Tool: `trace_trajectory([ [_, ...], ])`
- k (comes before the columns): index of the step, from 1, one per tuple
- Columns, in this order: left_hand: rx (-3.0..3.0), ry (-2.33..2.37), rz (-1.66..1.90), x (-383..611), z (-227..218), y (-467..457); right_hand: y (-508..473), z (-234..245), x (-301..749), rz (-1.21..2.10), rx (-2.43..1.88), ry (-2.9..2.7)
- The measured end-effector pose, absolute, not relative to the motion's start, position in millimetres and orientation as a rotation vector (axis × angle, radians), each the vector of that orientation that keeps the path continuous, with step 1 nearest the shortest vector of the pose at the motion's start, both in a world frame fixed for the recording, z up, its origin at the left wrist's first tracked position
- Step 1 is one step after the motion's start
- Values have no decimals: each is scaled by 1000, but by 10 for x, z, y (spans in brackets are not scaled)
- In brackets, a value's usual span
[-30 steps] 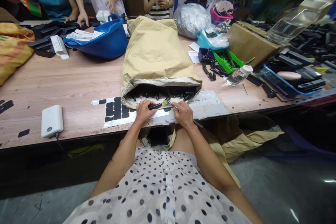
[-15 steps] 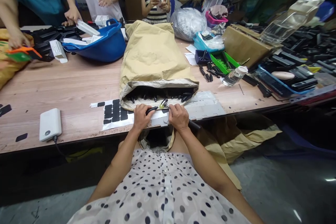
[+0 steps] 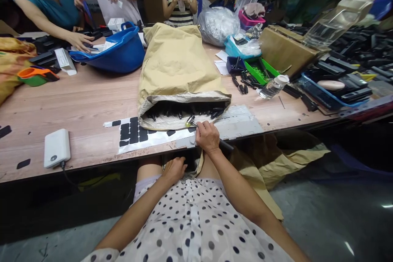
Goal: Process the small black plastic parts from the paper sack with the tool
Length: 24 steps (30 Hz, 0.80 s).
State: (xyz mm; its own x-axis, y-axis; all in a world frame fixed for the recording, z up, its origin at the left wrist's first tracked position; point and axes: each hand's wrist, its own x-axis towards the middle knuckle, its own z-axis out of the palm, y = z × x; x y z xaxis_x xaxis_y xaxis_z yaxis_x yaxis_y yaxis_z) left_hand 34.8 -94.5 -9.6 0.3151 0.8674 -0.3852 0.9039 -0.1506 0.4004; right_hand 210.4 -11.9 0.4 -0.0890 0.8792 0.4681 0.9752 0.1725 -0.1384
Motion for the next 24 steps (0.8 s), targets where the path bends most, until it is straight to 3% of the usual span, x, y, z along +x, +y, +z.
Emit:
trace_trajectory([
  [3,2041,1479,39,388,-17,-916,-124,11,2091,-304,-1756,-2010],
  [6,2048,1443,423,412,129,-749,-132,23,2087,-263,-1770,-2013],
  [11,1868,1865,1022,308,311,30,-135,30,2091,-246,-1767,-2022],
  [17,1641,2165,851,186,307,693,-129,25,2081,-305,-1760,-2040],
  [24,1795,2140,860,103,287,424,-128,23,2077,-327,-1768,-2040],
])
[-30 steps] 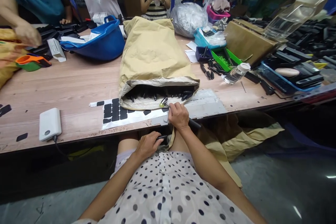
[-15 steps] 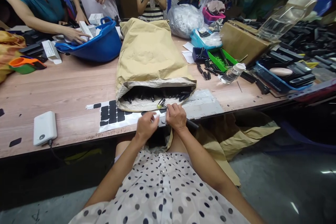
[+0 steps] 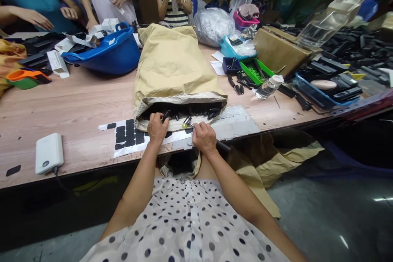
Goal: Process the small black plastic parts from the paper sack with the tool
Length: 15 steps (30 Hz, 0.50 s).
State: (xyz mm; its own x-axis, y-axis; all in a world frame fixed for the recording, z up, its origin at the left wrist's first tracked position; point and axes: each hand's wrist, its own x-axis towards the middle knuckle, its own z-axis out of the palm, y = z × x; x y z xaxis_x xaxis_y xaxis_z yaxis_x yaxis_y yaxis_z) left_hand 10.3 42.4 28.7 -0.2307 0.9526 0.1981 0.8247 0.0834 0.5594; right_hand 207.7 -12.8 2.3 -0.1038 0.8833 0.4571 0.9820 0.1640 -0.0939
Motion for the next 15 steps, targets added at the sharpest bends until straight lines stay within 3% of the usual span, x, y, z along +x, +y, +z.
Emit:
trace_trajectory([
  [7,1916,1843,838,30,172,131,-120,-8,2091,-284,-1764,-2009],
  [15,1875,1817,836,38,90,193,-94,-29,2158,-165,-1724,-1961],
])
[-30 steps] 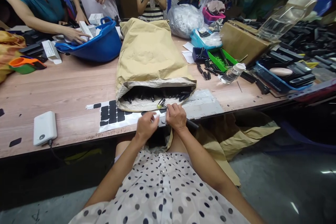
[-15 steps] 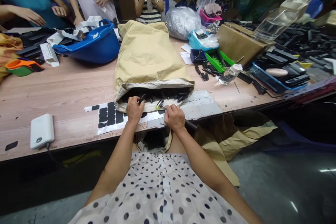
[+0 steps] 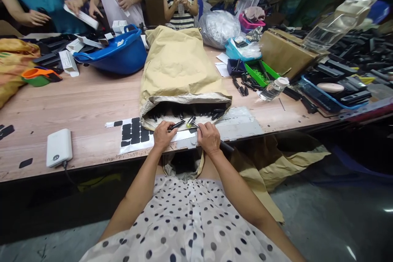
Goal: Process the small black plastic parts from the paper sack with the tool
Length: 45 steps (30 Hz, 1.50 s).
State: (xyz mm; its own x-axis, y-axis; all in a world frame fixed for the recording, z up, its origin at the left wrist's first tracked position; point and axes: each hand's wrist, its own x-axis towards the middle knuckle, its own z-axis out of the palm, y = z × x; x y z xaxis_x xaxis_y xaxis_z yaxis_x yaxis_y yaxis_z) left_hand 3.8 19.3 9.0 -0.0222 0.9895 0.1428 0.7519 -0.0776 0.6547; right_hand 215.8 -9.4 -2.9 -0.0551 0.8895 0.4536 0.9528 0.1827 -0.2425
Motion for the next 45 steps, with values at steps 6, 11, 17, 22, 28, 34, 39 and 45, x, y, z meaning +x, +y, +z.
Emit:
trace_trajectory([
  [6,1844,1807,832,39,75,205,-97,42,2147,51,-1666,-1841],
  [11,1842,1807,840,38,75,203,-130,73,1978,243,-1532,-1822],
  [17,1860,1848,797,56,76,196,-135,121,1875,245,-1466,-1860],
  [22,1862,1869,774,72,80,194,-127,112,1844,257,-1515,-1926],
  [28,1871,1851,781,80,91,183,-137,160,1817,239,-1537,-1950],
  [34,1872,1844,778,75,92,185,-171,138,1711,241,-1526,-2026],
  [39,1873,1838,776,92,115,177,-92,115,1812,193,-1586,-1977],
  [45,1883,1838,783,121,143,152,97,93,2192,-16,-1689,-1979],
])
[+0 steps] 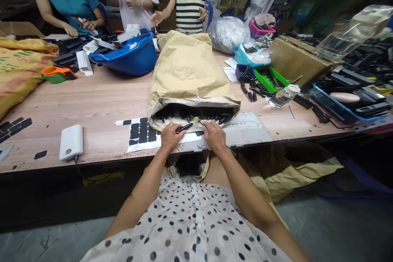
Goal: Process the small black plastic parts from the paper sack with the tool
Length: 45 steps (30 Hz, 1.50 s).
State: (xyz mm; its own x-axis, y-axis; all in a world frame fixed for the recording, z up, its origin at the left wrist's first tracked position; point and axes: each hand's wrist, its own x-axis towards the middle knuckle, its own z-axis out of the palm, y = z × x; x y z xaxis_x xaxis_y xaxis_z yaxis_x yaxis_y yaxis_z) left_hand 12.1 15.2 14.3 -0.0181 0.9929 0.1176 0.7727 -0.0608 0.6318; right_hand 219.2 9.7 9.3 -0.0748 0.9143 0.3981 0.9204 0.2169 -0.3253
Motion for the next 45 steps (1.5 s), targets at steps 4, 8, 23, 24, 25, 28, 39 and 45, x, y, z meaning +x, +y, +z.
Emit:
trace_trajectory([
  [4,1894,1841,778,127,114,150,142,-2,2318,-134,-1705,-2006],
  [8,1918,1838,778,106,117,168,128,-57,2292,-188,-1720,-1981],
  [23,2102,1420,405,404,-241,-1037,105,-81,2262,-250,-1710,-1954],
  [24,2084,1469,356,401,-323,-1022,107,-80,2259,-245,-1714,-1957],
  [25,2072,1511,322,391,-399,-995,108,-78,2256,-237,-1718,-1959],
  [28,2071,1594,290,350,-569,-907,114,-75,2247,-214,-1728,-1956],
  [39,1896,1636,542,450,104,-660,96,-55,2250,-183,-1743,-1961],
  [45,1728,2220,864,20,462,198,93,-38,2239,-176,-1727,-1950],
])
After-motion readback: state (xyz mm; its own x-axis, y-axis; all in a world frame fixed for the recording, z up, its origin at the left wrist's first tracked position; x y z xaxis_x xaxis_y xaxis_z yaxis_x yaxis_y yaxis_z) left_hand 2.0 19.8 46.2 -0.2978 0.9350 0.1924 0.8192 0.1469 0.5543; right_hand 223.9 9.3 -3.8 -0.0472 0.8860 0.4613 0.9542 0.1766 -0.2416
